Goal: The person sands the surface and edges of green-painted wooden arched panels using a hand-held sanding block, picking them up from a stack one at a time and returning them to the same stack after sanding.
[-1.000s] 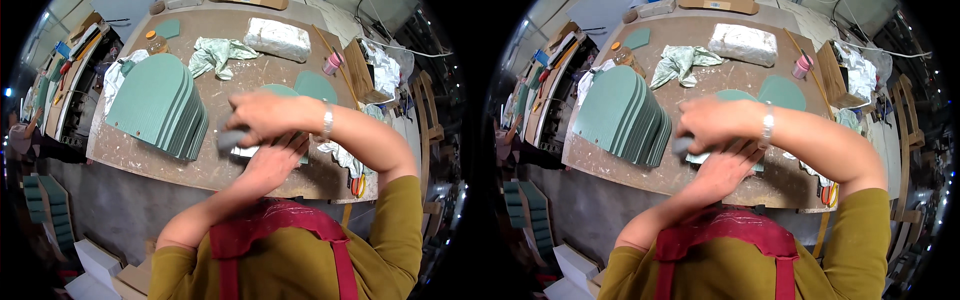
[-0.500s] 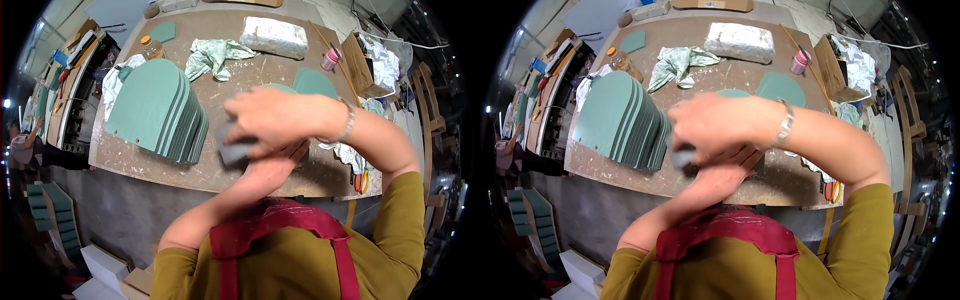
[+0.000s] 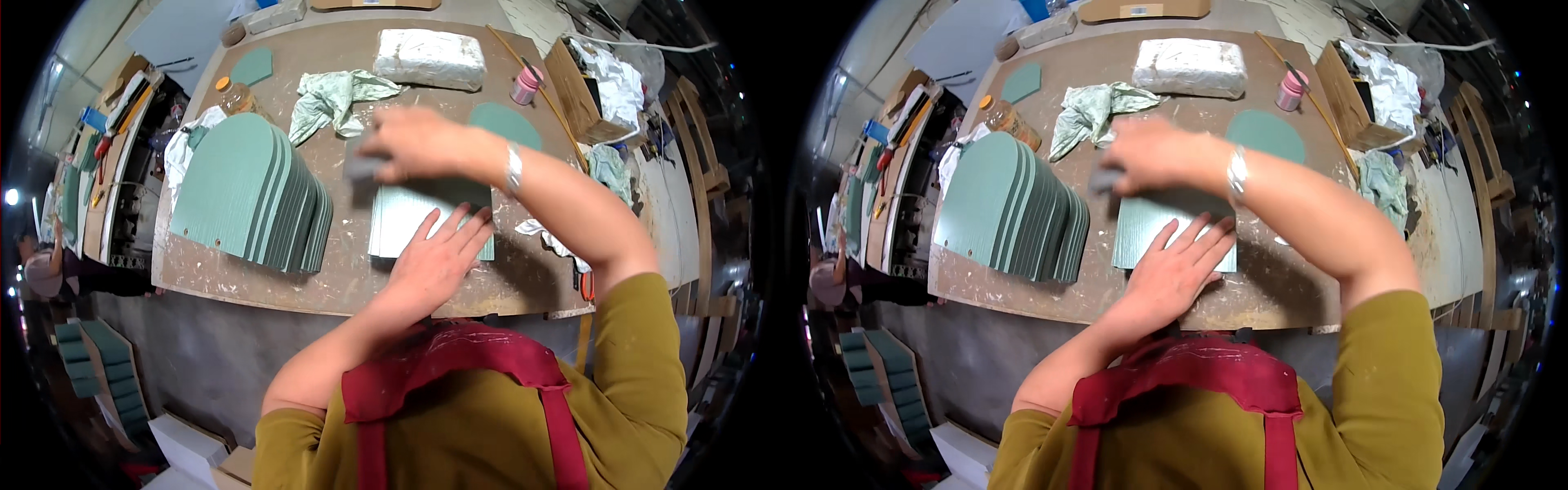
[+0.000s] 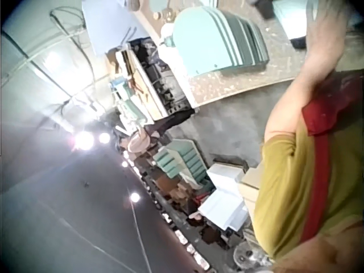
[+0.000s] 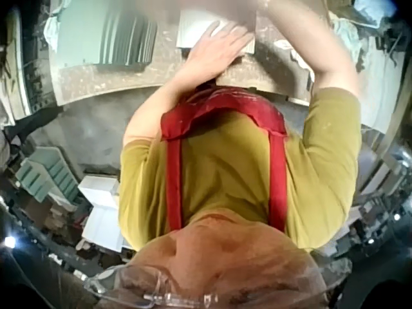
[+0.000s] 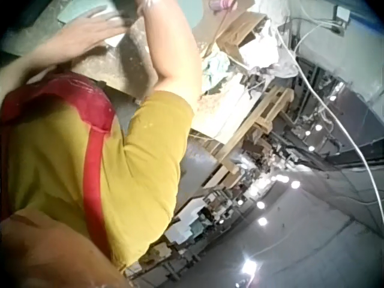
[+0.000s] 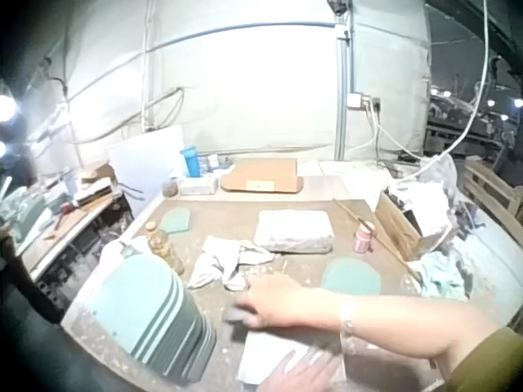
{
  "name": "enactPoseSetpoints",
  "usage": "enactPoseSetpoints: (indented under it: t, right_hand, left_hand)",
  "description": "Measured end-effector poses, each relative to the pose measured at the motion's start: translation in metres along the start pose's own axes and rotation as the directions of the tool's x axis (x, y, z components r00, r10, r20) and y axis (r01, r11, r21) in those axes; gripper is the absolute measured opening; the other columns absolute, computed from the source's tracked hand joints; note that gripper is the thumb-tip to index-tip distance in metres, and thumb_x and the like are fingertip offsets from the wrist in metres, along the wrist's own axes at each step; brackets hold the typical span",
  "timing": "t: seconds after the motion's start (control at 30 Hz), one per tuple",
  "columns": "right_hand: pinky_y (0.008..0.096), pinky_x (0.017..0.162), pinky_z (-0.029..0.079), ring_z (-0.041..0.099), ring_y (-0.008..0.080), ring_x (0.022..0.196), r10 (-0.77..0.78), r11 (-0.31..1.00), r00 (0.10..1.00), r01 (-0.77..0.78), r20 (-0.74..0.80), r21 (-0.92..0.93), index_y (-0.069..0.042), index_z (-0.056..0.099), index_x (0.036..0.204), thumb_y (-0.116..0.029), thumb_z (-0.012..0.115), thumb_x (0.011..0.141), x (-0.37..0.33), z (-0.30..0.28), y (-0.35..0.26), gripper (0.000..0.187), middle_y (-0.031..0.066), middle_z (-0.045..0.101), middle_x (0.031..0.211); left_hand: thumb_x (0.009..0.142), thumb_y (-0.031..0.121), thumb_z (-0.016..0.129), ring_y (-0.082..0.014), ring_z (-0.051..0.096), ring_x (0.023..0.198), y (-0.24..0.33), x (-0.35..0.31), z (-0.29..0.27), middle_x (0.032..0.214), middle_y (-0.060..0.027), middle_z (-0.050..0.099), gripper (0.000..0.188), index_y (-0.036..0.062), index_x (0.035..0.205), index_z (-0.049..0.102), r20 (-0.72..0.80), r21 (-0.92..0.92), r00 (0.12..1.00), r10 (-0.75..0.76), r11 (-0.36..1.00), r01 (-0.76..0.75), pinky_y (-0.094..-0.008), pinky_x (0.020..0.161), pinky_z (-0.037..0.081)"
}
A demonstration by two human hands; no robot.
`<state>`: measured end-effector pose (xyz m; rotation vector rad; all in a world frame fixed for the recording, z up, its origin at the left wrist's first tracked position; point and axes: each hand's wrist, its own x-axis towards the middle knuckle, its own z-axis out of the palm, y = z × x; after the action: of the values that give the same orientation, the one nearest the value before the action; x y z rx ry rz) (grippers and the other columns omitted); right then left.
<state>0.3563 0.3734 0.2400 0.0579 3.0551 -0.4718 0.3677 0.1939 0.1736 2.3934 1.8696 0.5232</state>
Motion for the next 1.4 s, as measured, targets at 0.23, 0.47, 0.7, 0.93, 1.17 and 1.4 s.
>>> enactPoseSetpoints:
  t: [0.23,0.47,0.7,0.93,1.17,1.4]
  right_hand:
    - [0.0420,0.092,0.049,0.060,0.0342,0.109,0.474,0.878,0.844,-0.474,-0.251,0.062,-0.017,0.067,0.129,-0.041,0.070,0.084,-0.070,-0.020,0.102,0.051,0.0187,0.060,0.113]
    - [0.0379,0.106,0.041,0.054,0.0341,0.124,0.542,0.745,0.773,-0.262,-0.328,0.614,-0.007,0.058,0.138,-0.046,0.064,0.093,-0.154,0.050,0.108,0.059,0.0214,0.058,0.131]
    - [0.0283,0.091,0.046,0.056,0.0144,0.102,0.723,0.387,0.659,-0.137,-0.208,0.912,-0.006,0.057,0.138,-0.035,0.064,0.098,-0.210,0.091,0.092,0.050,0.0063,0.063,0.114]
    - [0.0356,0.092,0.049,0.061,0.0266,0.108,0.589,0.747,0.533,-0.072,-0.608,0.661,-0.008,0.056,0.138,-0.035,0.066,0.095,-0.177,0.054,0.071,0.052,0.0150,0.060,0.121]
    - [0.0474,0.083,0.052,0.061,0.0362,0.104,-0.069,0.994,0.640,0.107,-0.766,-0.001,-0.016,0.063,0.128,-0.037,0.074,0.080,-0.082,-0.011,-0.038,0.054,0.0199,0.056,0.120]
    - [0.0431,0.080,0.054,0.062,0.0324,0.098,-0.061,0.998,0.646,0.018,-0.761,-0.064,-0.012,0.064,0.126,-0.037,0.074,0.080,-0.071,-0.038,-0.030,0.054,0.0179,0.058,0.106]
  left_hand:
    - [0.086,0.043,0.069,-0.0339,0.036,0.143,0.005,0.003,-0.009,0.157,-0.0112,0.036,0.069,0.0183,0.147,0.047,-0.007,0.025,0.995,-0.096,0.995,0.096,-0.0548,0.113,0.031]
    - [0.071,0.036,0.079,-0.0325,0.049,0.131,0.012,-0.002,0.007,0.147,-0.0113,0.049,0.074,0.0198,0.139,0.055,-0.118,0.159,0.992,-0.053,0.985,0.071,-0.0523,0.106,0.037]
    - [0.087,0.007,0.063,-0.0224,0.061,0.109,0.002,-0.007,-0.048,0.125,-0.0097,0.064,0.042,0.0013,0.129,0.059,-0.478,-0.355,0.841,-0.253,0.932,0.078,-0.0366,0.095,0.046]
    - [0.100,0.014,0.062,-0.0164,0.061,0.113,-0.035,0.018,-0.064,0.128,-0.0074,0.061,0.042,0.0005,0.138,0.050,-0.207,-0.977,0.530,-0.822,0.197,-0.076,-0.0305,0.098,0.047]
    - [0.100,0.012,0.060,-0.0135,0.061,0.106,-0.033,0.003,-0.051,0.118,-0.0081,0.064,0.035,-0.0016,0.131,0.053,-0.269,-0.931,0.524,-0.808,0.357,0.074,-0.0294,0.092,0.049]
    - [0.100,0.015,0.063,-0.0099,0.058,0.096,-0.035,-0.001,-0.055,0.110,-0.0046,0.064,0.031,-0.0011,0.125,0.056,-0.210,-0.951,0.479,-0.852,0.292,0.103,-0.0262,0.086,0.047]
